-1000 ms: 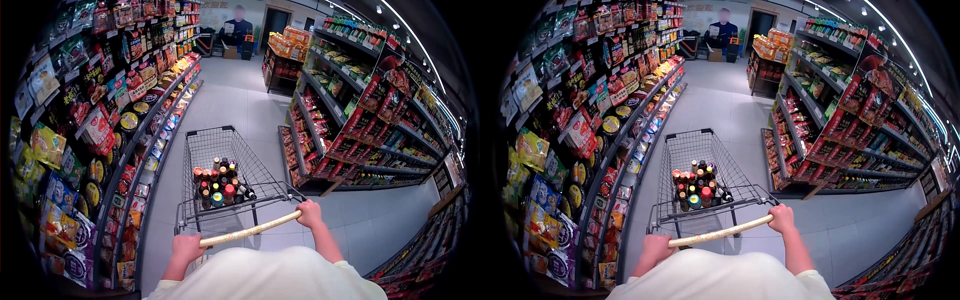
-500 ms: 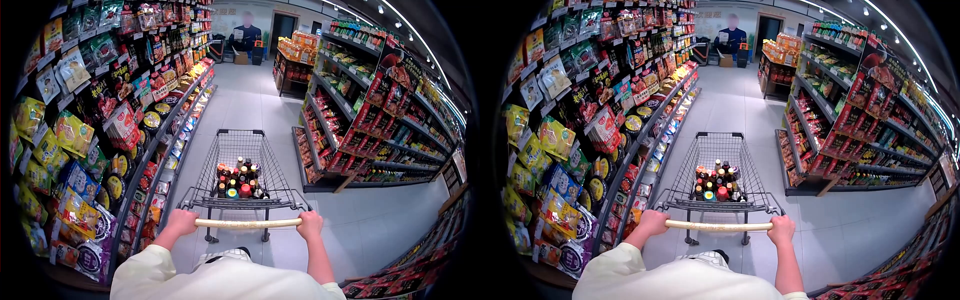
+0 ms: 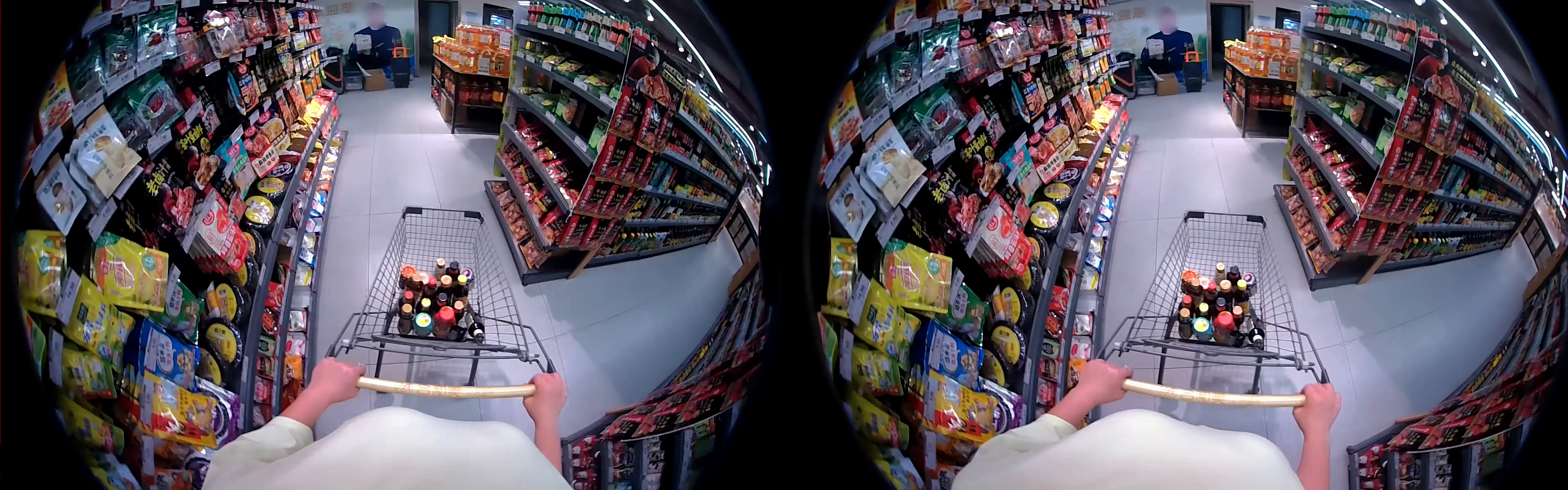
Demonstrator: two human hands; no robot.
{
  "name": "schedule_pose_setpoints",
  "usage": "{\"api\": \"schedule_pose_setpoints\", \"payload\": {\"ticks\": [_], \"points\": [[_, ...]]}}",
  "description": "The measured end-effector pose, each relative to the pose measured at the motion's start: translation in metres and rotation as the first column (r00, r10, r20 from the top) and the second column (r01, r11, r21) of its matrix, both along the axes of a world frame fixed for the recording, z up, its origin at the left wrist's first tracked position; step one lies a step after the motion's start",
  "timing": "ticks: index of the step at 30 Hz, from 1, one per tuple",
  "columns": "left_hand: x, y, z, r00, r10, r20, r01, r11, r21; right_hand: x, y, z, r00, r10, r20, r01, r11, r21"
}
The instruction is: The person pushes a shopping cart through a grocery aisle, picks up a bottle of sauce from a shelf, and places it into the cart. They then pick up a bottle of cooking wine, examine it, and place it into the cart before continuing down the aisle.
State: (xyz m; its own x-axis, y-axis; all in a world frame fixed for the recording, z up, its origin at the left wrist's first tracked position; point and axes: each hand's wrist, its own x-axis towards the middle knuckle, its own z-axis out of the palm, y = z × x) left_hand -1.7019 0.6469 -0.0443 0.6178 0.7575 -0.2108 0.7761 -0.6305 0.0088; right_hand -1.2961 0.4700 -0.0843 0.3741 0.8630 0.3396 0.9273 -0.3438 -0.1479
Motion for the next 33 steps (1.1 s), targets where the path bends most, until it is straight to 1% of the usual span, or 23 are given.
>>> {"api": "schedule_pose_setpoints", "payload": {"ticks": [2,3,5,7,8,9,11,13,16,18,20,22,23,24,26,27,28,29,30,31,33], "points": [[-0.018,0.012,-0.004,0.998,-0.067,-0.013,0.066,0.997,-0.039,-0.025,-0.014,0.000,0.999,-0.036,-0.018,0.036,0.999,0.022],[-0.025,0.016,-0.007,0.992,-0.115,0.048,0.115,0.993,-0.004,-0.038,-0.019,0.000,0.998,-0.064,0.012,0.064,0.998,0.016],[-0.041,0.023,-0.014,0.965,-0.207,0.158,0.204,0.978,0.036,-0.062,-0.028,0.010,0.996,-0.088,-0.011,0.088,0.996,-0.003],[-0.046,0.031,-0.007,0.959,-0.229,0.168,0.232,0.973,0.006,-0.083,-0.037,0.012,0.989,-0.149,-0.011,0.149,0.988,-0.029],[-0.052,0.035,-0.011,0.936,-0.264,0.232,0.260,0.964,0.047,-0.092,-0.044,0.010,0.983,-0.180,-0.014,0.180,0.983,-0.039],[-0.055,0.039,-0.008,0.938,-0.275,0.209,0.281,0.960,-0.001,-0.104,-0.049,0.013,0.977,-0.211,-0.028,0.209,0.976,-0.058],[-0.064,0.049,-0.012,0.919,-0.324,0.223,0.335,0.942,-0.014,-0.125,-0.055,0.015,0.962,-0.270,-0.037,0.266,0.960,-0.087],[-0.070,0.058,-0.010,0.905,-0.357,0.231,0.375,0.926,-0.039,-0.143,-0.063,0.012,0.961,-0.275,-0.038,0.271,0.959,-0.078],[-0.083,0.072,-0.014,0.877,-0.408,0.254,0.425,0.905,-0.017,-0.173,-0.072,0.013,0.948,-0.317,-0.026,0.314,0.946,-0.085],[-0.092,0.080,-0.022,0.840,-0.453,0.299,0.456,0.888,0.062,-0.190,-0.078,0.011,0.939,-0.343,-0.025,0.339,0.935,-0.108],[-0.097,0.088,-0.023,0.854,-0.431,0.292,0.438,0.898,0.045,-0.209,-0.079,0.011,0.914,-0.404,-0.030,0.397,0.909,-0.125],[-0.102,0.097,-0.033,0.749,-0.519,0.412,0.455,0.855,0.249,-0.228,-0.085,0.012,0.907,-0.419,-0.038,0.410,0.901,-0.141],[-0.105,0.098,-0.037,0.772,-0.495,0.399,0.422,0.868,0.260,-0.236,-0.087,0.014,0.899,-0.434,-0.053,0.421,0.893,-0.160],[-0.106,0.101,-0.041,0.766,-0.494,0.412,0.418,0.869,0.265,-0.245,-0.089,0.017,0.900,-0.434,-0.038,0.423,0.893,-0.155],[-0.106,0.106,-0.046,0.704,-0.514,0.491,0.356,0.852,0.383,-0.265,-0.092,0.022,0.884,-0.466,-0.030,0.449,0.867,-0.217],[-0.107,0.110,-0.046,0.728,-0.504,0.465,0.343,0.855,0.389,-0.271,-0.093,0.021,0.895,-0.444,-0.047,0.427,0.882,-0.200],[-0.104,0.111,-0.044,0.734,-0.507,0.451,0.326,0.846,0.421,-0.278,-0.096,0.019,0.894,-0.444,-0.061,0.422,0.880,-0.219],[-0.104,0.113,-0.040,0.780,-0.497,0.380,0.333,0.844,0.421,-0.286,-0.095,0.016,0.879,-0.475,-0.051,0.458,0.868,-0.189],[-0.105,0.117,-0.043,0.794,-0.493,0.355,0.339,0.844,0.415,-0.296,-0.094,0.011,0.859,-0.510,-0.047,0.497,0.852,-0.163],[-0.106,0.120,-0.042,0.809,-0.490,0.324,0.348,0.844,0.408,-0.305,-0.092,0.008,0.852,-0.519,-0.074,0.498,0.846,-0.192],[-0.106,0.131,-0.043,0.807,-0.513,0.292,0.384,0.832,0.401,-0.322,-0.087,0.006,0.824,-0.564,-0.052,0.555,0.822,-0.123]]}}
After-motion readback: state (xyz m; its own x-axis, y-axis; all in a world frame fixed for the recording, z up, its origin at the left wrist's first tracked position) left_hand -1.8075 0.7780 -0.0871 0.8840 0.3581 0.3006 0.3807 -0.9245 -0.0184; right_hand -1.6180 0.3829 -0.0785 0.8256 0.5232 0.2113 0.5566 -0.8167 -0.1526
